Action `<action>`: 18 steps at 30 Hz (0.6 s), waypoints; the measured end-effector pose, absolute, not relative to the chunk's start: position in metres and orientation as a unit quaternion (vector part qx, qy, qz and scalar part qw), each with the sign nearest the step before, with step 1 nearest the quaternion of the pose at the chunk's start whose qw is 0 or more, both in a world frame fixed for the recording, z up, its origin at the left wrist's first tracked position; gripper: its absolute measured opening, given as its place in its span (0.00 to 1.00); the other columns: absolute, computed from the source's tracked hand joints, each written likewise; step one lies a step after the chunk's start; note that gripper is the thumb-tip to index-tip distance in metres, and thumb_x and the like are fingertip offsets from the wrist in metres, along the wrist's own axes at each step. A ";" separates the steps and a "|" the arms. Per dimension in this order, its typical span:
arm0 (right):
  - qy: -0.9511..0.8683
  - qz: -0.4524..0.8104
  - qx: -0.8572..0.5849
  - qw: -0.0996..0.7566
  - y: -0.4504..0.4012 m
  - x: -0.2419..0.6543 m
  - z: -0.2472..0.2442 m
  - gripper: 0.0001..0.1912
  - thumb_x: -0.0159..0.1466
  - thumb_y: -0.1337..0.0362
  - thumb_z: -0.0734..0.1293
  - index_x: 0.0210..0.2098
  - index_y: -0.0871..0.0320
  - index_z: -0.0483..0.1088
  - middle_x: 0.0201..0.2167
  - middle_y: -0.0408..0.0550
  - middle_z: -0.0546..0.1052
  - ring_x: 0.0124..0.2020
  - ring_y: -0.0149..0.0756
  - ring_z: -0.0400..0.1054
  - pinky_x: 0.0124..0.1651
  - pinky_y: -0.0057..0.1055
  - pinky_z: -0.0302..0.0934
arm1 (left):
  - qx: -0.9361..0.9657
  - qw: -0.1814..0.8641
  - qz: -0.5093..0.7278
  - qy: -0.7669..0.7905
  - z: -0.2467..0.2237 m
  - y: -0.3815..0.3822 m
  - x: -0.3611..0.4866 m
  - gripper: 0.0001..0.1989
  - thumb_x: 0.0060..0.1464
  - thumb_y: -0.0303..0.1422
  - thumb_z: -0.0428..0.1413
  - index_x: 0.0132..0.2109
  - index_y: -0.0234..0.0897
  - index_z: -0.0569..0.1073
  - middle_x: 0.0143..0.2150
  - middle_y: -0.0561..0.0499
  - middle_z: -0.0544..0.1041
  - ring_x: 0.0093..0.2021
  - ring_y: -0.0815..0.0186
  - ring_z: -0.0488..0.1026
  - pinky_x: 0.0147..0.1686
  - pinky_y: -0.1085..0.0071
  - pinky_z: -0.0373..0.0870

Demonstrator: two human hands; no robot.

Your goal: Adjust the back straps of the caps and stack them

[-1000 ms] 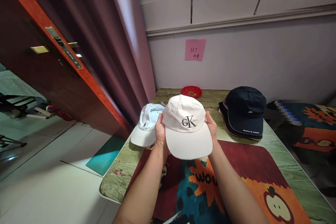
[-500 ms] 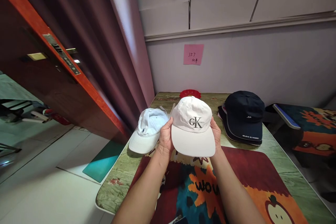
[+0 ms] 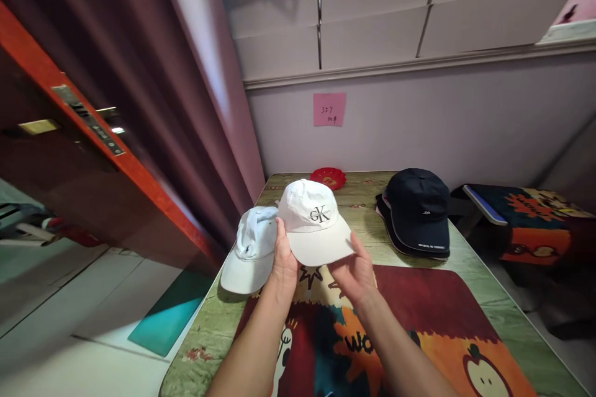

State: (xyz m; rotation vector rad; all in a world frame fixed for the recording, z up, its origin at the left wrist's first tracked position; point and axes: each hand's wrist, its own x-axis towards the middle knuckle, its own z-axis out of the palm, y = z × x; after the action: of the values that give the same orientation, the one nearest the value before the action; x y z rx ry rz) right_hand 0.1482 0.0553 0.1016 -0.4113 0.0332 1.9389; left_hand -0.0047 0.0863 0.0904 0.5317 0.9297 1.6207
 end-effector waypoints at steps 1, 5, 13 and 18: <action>0.009 0.807 -0.186 0.560 0.047 0.144 0.101 0.22 0.63 0.63 0.71 0.56 0.57 0.73 0.49 0.50 0.82 0.53 0.41 0.76 0.60 0.40 0.68 | 0.206 0.583 0.680 0.394 0.088 0.088 -0.004 0.37 0.60 0.61 0.45 0.57 0.35 0.75 0.50 0.40 0.82 0.55 0.52 0.77 0.53 0.56 0.76; -0.035 0.769 -0.247 0.589 0.033 0.147 0.094 0.27 0.58 0.71 0.74 0.57 0.57 0.73 0.47 0.49 0.83 0.45 0.40 0.79 0.50 0.35 0.74 | 0.195 0.635 0.636 0.393 0.071 0.083 0.007 0.38 0.59 0.63 0.44 0.57 0.37 0.74 0.49 0.40 0.82 0.54 0.51 0.77 0.53 0.53 0.75; -0.112 0.640 -0.244 0.720 0.116 0.251 0.159 0.23 0.63 0.73 0.68 0.57 0.56 0.72 0.46 0.46 0.84 0.45 0.35 0.79 0.50 0.33 0.75 | 0.513 0.446 0.455 0.576 0.010 0.020 0.015 0.24 0.57 0.54 0.55 0.42 0.37 0.78 0.39 0.44 0.81 0.42 0.55 0.78 0.46 0.59 0.75; -0.130 0.570 -0.220 0.781 0.177 0.318 0.172 0.19 0.65 0.74 0.66 0.54 0.55 0.73 0.46 0.44 0.83 0.48 0.33 0.78 0.56 0.36 0.72 | 0.603 0.388 0.427 0.551 0.000 0.010 0.014 0.18 0.63 0.48 0.51 0.42 0.39 0.77 0.37 0.47 0.80 0.39 0.59 0.77 0.44 0.65 0.74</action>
State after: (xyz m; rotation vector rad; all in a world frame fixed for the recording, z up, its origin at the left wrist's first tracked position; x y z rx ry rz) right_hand 0.3182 0.1771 0.1716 -0.4746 -0.2814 1.2311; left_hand 0.0140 0.0099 -0.0003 1.5336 1.4009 1.0859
